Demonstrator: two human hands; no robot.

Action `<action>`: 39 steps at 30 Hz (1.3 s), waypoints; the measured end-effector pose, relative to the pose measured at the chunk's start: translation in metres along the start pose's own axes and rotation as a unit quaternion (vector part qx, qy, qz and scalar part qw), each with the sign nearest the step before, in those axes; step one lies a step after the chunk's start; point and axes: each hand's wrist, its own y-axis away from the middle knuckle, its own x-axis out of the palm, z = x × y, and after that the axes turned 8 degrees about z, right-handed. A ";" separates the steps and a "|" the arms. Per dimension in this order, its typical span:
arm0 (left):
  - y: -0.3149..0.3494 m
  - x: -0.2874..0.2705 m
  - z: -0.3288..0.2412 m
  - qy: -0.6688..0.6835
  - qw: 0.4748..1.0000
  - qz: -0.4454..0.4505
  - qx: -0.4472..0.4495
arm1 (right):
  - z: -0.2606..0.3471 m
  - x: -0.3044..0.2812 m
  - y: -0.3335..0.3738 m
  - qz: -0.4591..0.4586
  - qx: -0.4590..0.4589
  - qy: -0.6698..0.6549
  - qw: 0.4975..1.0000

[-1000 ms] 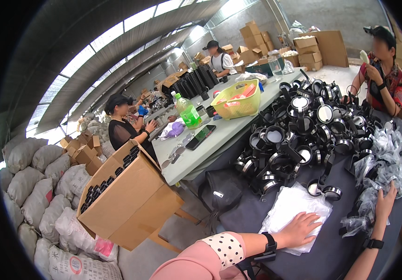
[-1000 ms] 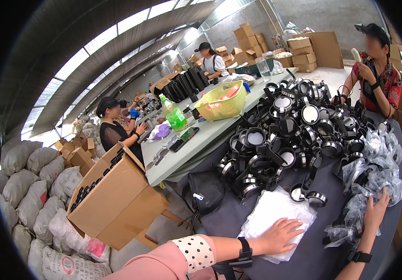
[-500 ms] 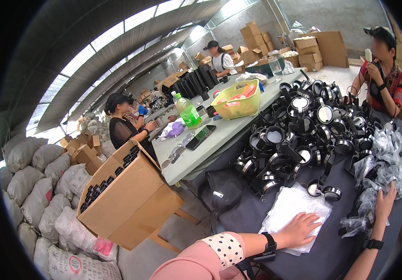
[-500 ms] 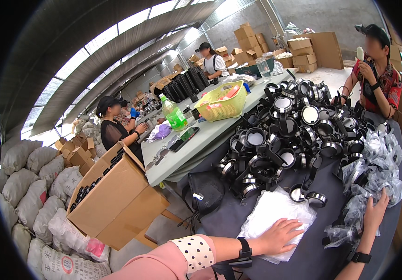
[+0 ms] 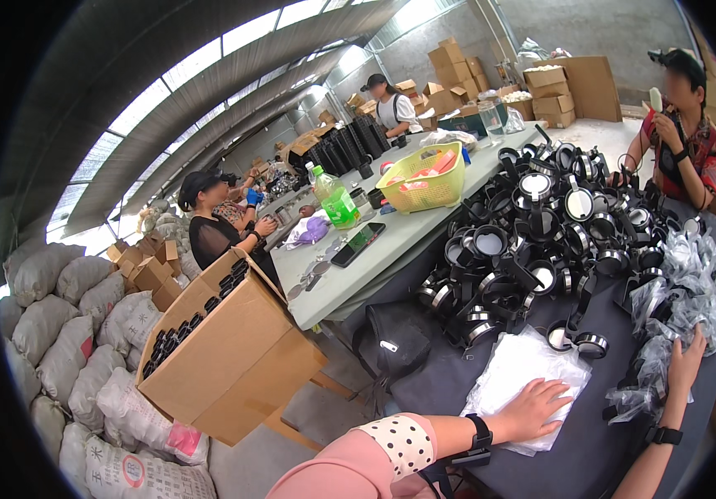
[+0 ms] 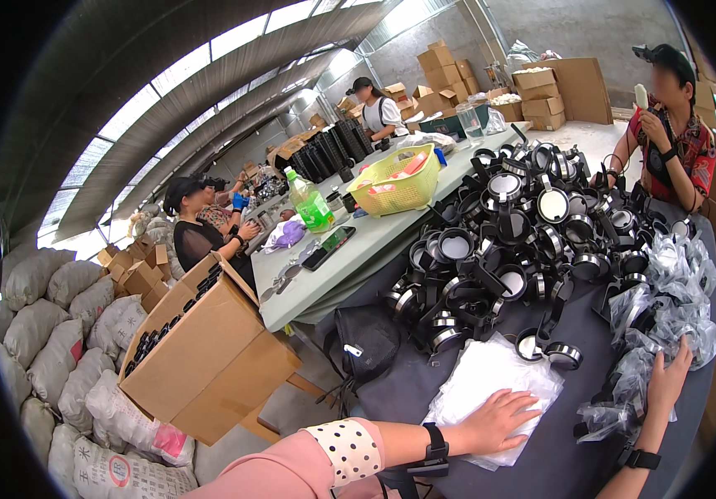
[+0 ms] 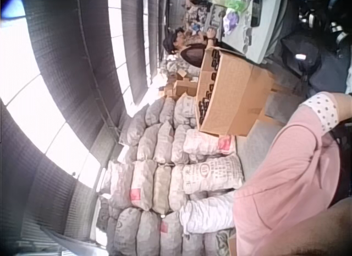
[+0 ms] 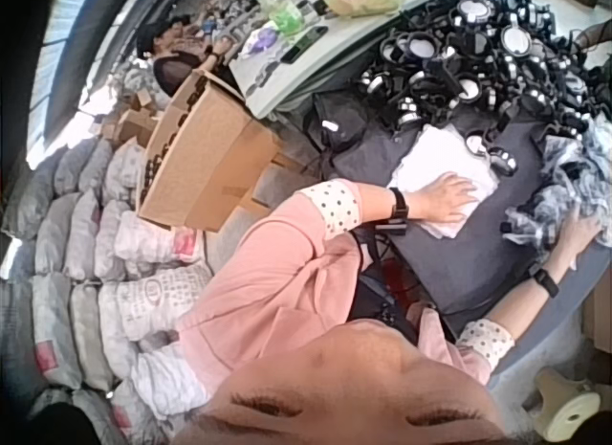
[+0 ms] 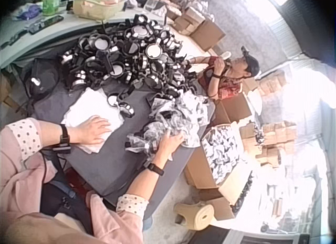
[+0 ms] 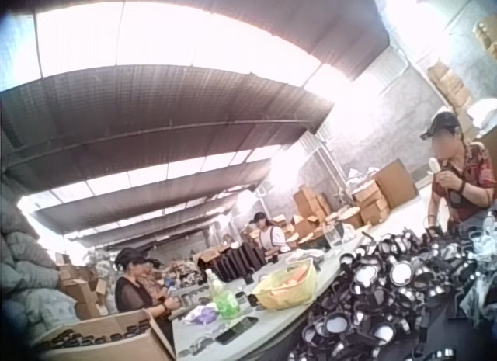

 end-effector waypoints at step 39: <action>-0.001 0.005 0.001 0.003 1.000 -0.020 0.007 | 0.014 -0.008 0.005 0.007 0.008 -0.010 1.000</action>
